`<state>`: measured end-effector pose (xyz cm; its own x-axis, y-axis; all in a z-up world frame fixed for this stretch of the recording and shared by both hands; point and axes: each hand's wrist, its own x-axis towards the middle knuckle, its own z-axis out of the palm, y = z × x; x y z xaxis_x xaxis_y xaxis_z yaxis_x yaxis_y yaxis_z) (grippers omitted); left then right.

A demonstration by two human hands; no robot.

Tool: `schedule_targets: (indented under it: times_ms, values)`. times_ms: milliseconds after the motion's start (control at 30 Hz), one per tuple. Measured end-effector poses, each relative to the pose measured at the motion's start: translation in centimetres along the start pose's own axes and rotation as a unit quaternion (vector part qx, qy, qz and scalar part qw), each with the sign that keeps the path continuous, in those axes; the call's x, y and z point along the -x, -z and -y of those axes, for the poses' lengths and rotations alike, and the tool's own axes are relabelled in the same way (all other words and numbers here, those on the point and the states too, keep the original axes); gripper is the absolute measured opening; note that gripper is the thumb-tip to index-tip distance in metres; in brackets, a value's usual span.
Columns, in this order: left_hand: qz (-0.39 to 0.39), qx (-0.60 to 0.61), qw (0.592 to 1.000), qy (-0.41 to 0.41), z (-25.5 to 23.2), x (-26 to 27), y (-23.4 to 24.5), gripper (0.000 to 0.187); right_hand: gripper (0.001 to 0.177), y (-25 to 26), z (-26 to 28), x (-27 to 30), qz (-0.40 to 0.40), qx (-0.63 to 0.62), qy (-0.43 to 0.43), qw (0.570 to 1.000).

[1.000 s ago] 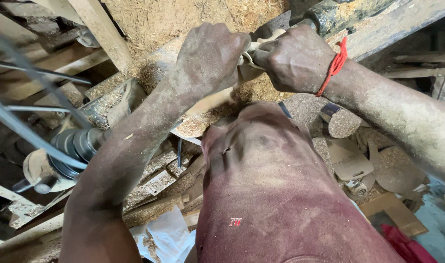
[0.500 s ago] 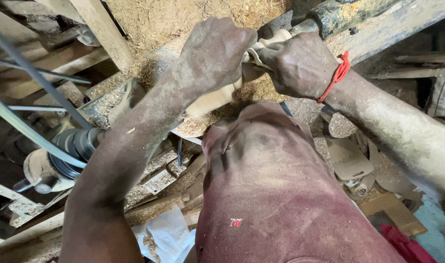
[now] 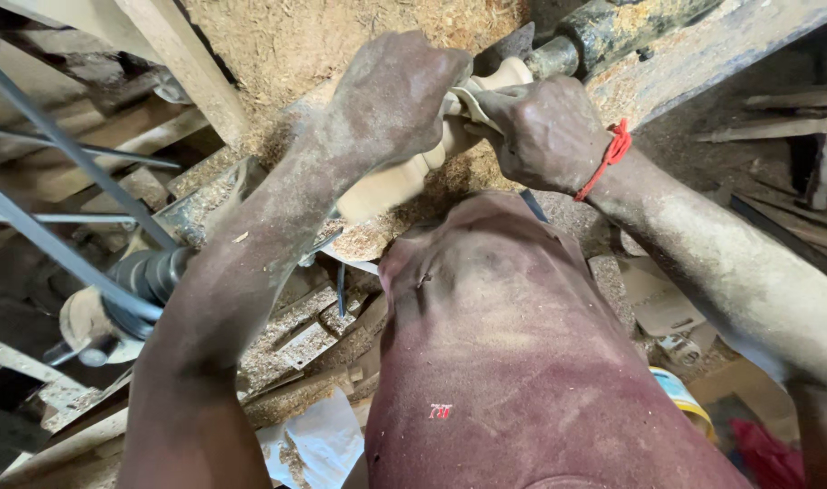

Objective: The person sands a decorative wooden component rotating on a lathe with a piece of sandpaper, using their hands to apply pressure and move the paper across the wood surface.

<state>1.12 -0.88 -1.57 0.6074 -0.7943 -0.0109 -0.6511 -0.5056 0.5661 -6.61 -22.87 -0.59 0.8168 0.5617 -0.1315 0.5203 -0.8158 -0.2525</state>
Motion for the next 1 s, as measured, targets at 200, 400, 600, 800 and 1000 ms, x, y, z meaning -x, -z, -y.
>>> schedule_targets:
  times_ms: [200,400,600,800,1000]
  values:
    - [0.007,0.009,1.000,-0.010,0.7,-0.2,0.3,0.013,0.036,0.3,0.8,-0.2,-0.029,-0.059,-0.021,0.998]
    - [0.083,0.110,0.986,0.095,-0.2,-0.9,1.4,0.008,0.020,1.9,0.3,1.1,0.042,-0.264,-0.178,0.947]
    - [-0.032,0.272,0.962,-0.010,-0.4,-0.5,2.6,0.013,0.028,3.1,-0.1,3.4,-0.013,-0.528,-0.250,0.812]
    - [0.016,0.350,0.935,0.063,-1.7,-0.1,2.1,0.011,0.036,1.0,0.8,4.2,-0.076,-0.775,-0.220,0.587]
    - [0.016,0.396,0.915,0.076,-1.8,0.3,1.9,0.006,0.025,-0.2,1.6,5.4,-0.111,-0.767,-0.225,0.590]
